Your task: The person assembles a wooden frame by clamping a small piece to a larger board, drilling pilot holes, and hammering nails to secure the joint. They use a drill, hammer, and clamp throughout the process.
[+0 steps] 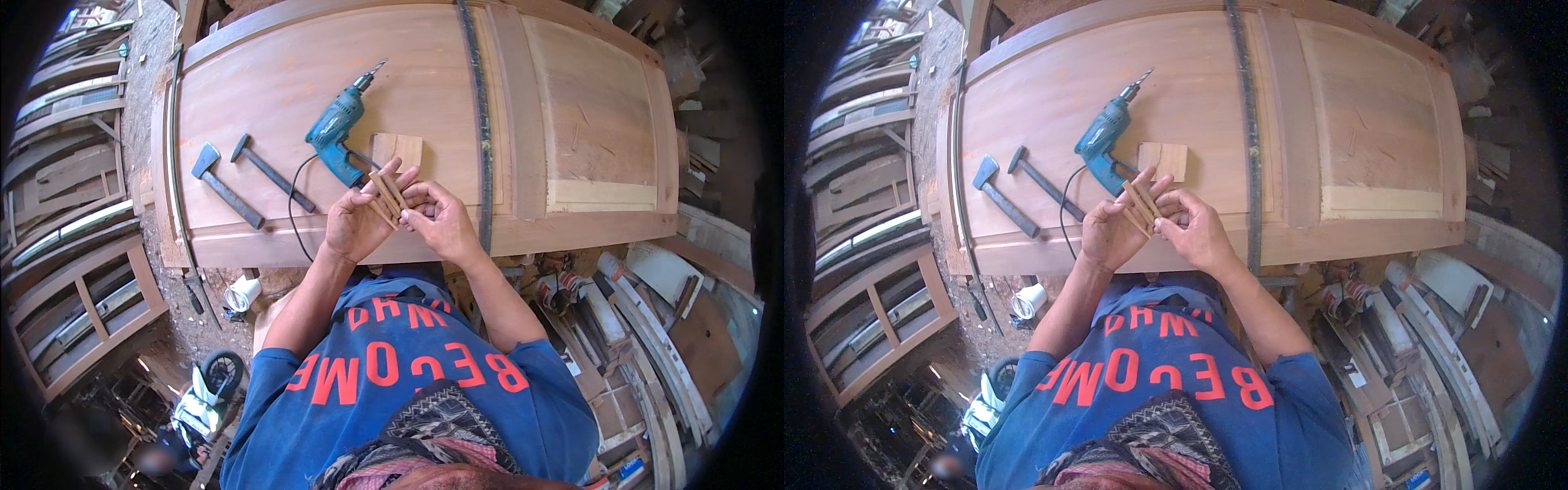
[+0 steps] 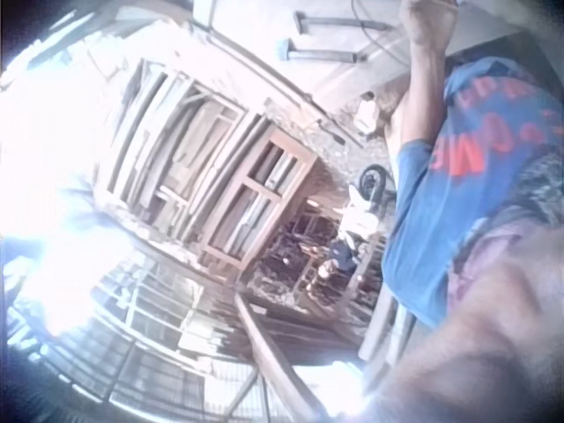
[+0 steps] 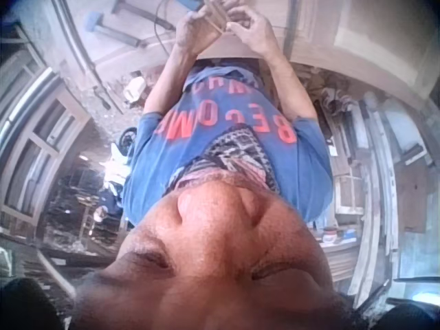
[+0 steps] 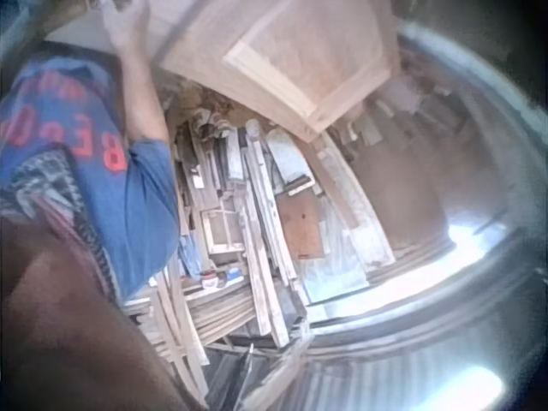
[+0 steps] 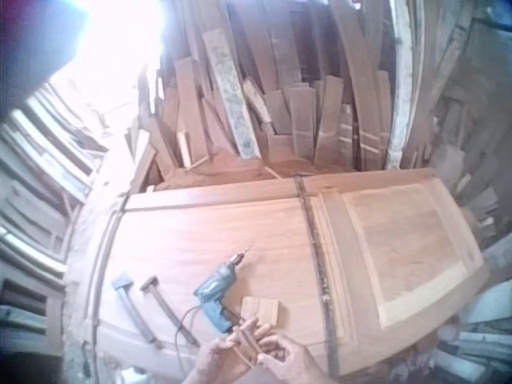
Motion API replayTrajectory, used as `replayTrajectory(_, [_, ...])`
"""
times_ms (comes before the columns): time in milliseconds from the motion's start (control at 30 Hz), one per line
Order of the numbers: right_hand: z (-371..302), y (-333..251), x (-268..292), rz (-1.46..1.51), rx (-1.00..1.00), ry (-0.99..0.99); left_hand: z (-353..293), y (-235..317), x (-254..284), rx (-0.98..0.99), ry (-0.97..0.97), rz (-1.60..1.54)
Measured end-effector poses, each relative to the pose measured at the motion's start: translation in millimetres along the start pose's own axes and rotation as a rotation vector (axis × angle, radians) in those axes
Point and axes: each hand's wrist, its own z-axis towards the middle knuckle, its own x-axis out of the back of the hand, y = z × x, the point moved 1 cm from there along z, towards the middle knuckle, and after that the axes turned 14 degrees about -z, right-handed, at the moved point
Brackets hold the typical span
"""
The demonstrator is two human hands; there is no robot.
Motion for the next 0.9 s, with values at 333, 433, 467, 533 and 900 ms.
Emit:
replayTrajectory(333, [5.7, -16.5, -105.0, -0.270, 0.090, 0.076, -74.6, 62.9, 20.1, -0.065, -0.009, -0.030])
replayTrajectory(433, [9.1, -12.6, -146.7, -0.064, -0.023, 0.068, -105.3, 94.0, 32.8, -0.057, -0.024, -0.082])
replayTrajectory(467, [11.0, -13.5, -160.1, -0.036, -0.053, 0.049, -116.6, 105.6, 38.0, -0.054, -0.034, -0.113])
replayTrajectory(533, [15.1, -14.4, -187.0, 0.024, -0.119, 0.008, -139.7, 131.2, 50.7, -0.036, -0.096, -0.121])
replayTrajectory(900, [40.3, -11.5, -318.0, 0.382, -0.199, -0.146, -240.1, 229.8, 75.1, -0.161, -0.078, -0.075])
